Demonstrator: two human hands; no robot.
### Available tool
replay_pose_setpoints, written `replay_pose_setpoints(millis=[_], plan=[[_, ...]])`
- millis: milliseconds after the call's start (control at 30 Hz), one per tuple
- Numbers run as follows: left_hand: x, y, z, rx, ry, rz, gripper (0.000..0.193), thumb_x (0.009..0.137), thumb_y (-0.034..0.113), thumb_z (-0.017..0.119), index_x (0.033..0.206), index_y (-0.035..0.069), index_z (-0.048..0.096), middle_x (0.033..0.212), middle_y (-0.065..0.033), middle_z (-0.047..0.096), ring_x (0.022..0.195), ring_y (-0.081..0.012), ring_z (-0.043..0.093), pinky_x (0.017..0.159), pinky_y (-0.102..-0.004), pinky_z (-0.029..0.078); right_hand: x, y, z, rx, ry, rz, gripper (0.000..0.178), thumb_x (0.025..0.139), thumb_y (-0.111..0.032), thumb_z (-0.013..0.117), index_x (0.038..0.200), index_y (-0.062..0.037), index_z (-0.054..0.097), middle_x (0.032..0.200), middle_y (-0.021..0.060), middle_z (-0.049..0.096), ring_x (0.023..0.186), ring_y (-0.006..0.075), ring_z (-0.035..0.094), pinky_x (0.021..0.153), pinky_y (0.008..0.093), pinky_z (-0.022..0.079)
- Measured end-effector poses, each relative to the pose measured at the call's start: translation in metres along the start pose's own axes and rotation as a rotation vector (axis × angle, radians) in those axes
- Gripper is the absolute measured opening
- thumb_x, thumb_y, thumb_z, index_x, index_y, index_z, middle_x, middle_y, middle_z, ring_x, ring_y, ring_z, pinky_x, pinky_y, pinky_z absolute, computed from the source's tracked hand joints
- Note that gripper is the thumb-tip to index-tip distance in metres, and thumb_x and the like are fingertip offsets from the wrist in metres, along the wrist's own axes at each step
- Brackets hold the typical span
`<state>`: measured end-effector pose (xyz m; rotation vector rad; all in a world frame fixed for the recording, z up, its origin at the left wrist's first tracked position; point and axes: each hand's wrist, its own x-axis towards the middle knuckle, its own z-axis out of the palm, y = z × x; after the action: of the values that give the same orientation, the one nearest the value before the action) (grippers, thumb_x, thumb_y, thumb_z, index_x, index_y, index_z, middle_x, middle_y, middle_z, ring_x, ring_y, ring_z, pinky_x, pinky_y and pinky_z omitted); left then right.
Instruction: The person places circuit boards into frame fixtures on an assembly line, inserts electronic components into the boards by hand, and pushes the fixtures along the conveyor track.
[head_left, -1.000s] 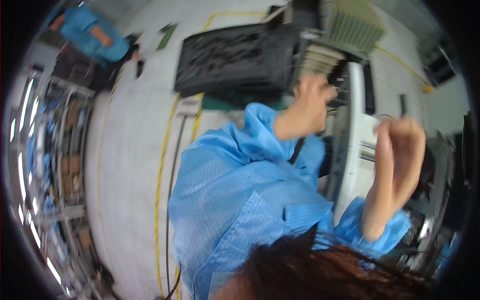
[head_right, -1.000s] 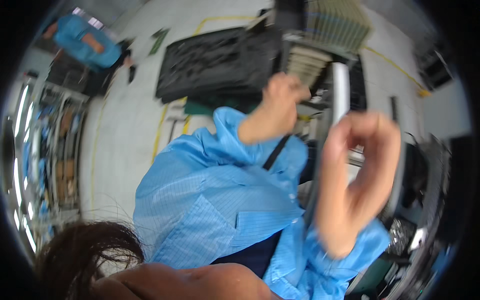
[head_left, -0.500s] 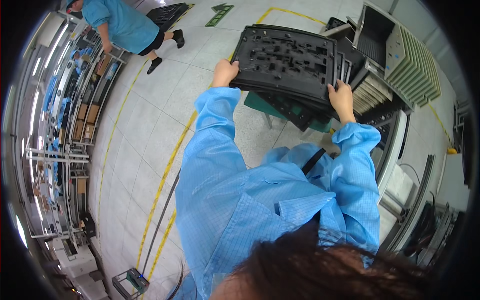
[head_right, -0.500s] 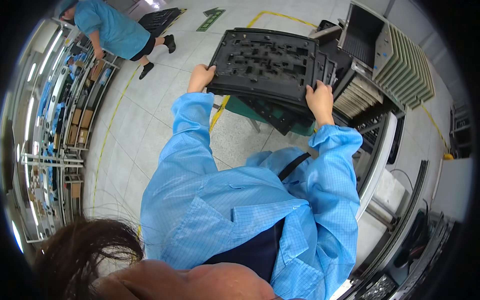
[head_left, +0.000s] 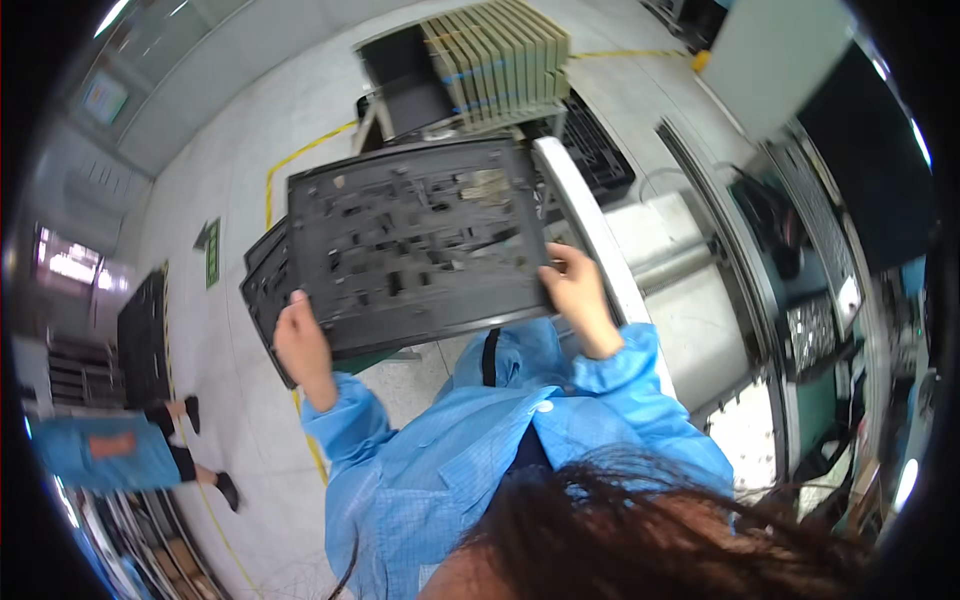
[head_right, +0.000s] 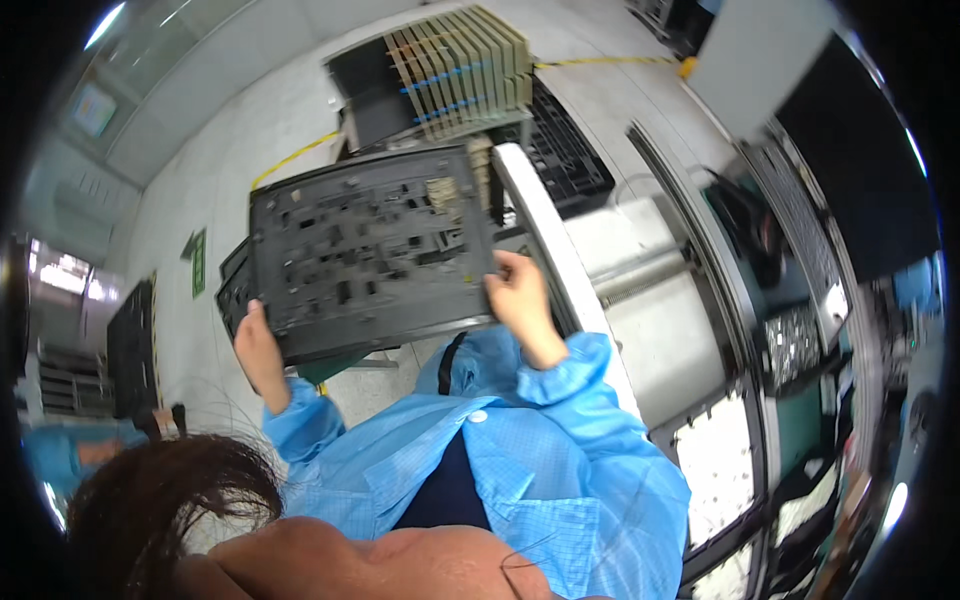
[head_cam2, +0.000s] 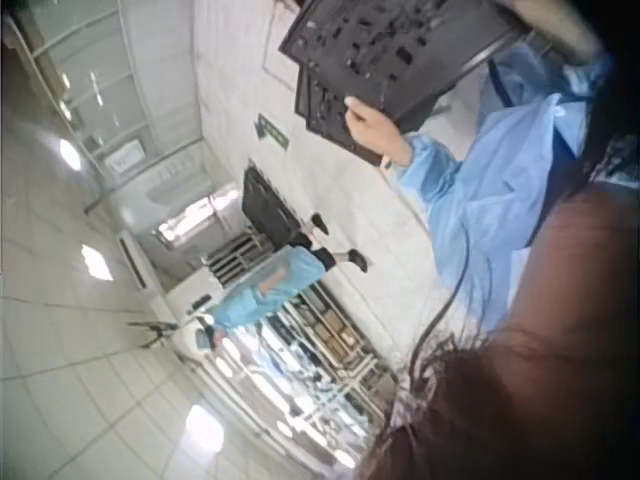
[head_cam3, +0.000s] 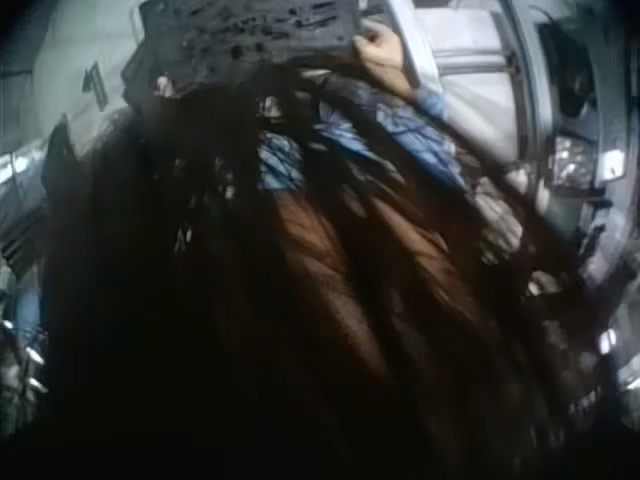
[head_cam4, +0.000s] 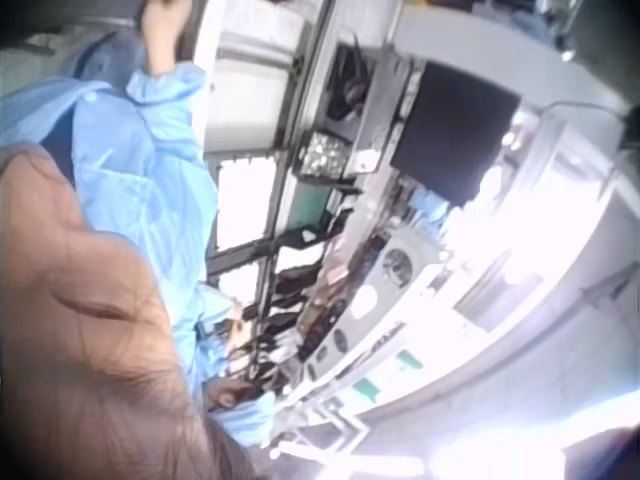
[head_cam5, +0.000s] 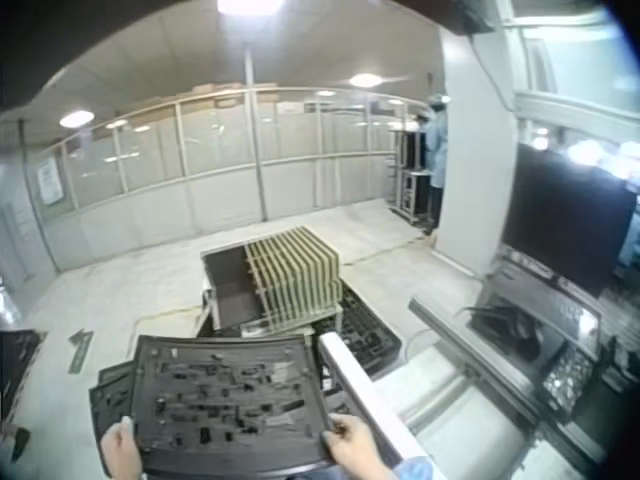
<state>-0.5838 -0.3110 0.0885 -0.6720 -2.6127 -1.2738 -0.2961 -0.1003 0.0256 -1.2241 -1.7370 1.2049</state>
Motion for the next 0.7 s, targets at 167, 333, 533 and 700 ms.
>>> replay_pose_setpoints(millis=[167, 333, 533, 700], plan=[[-0.036, 0.108, 0.102, -0.282, -0.421, 0.219, 0.037, 0.096, 0.029, 0.059, 0.092, -0.007, 0.066, 0.071, -0.0139, 0.064, 0.068, -0.0139, 0.055, 0.065, -0.0319, 0.045, -0.073, 0.048, -0.124, 0.153, 0.466, 0.143, 0.035, 0.086, -0.004, 0.060, 0.120, 0.0056, 0.059, 0.103, 0.0165, 0.068, 0.093, 0.0213, 0.066, 0.083, 0.0306, 0.051], [-0.065, 0.202, 0.221, -0.315, -0.785, 0.450, 0.049, 0.091, 0.043, 0.058, 0.089, -0.005, 0.069, 0.077, -0.0275, 0.064, 0.077, -0.0441, 0.064, 0.071, -0.0449, 0.049, -0.140, 0.074, -0.169, 0.348, 0.711, 0.378, 0.039, 0.089, -0.004, 0.062, 0.123, 0.0116, 0.053, 0.113, 0.0181, 0.065, 0.102, 0.0206, 0.062, 0.088, 0.0308, 0.049], [-0.099, 0.238, 0.313, -0.328, -0.975, 0.586, 0.051, 0.088, 0.042, 0.063, 0.081, -0.009, 0.065, 0.063, -0.0189, 0.057, 0.064, -0.0229, 0.057, 0.065, -0.0399, 0.044, -0.166, 0.089, -0.175, 0.442, 0.894, 0.432, 0.045, 0.089, 0.002, 0.059, 0.130, 0.0147, 0.044, 0.119, 0.0205, 0.061, 0.110, 0.0221, 0.060, 0.093, 0.0300, 0.046], [-0.121, 0.257, 0.357, -0.279, -1.115, 0.638, 0.051, 0.086, 0.043, 0.064, 0.084, -0.008, 0.069, 0.064, -0.0224, 0.062, 0.064, -0.0300, 0.064, 0.063, -0.0407, 0.046, -0.165, 0.090, -0.181, 0.500, 1.006, 0.453, 0.040, 0.091, 0.006, 0.052, 0.130, 0.0130, 0.045, 0.120, 0.0192, 0.062, 0.111, 0.0228, 0.060, 0.096, 0.0286, 0.044]])
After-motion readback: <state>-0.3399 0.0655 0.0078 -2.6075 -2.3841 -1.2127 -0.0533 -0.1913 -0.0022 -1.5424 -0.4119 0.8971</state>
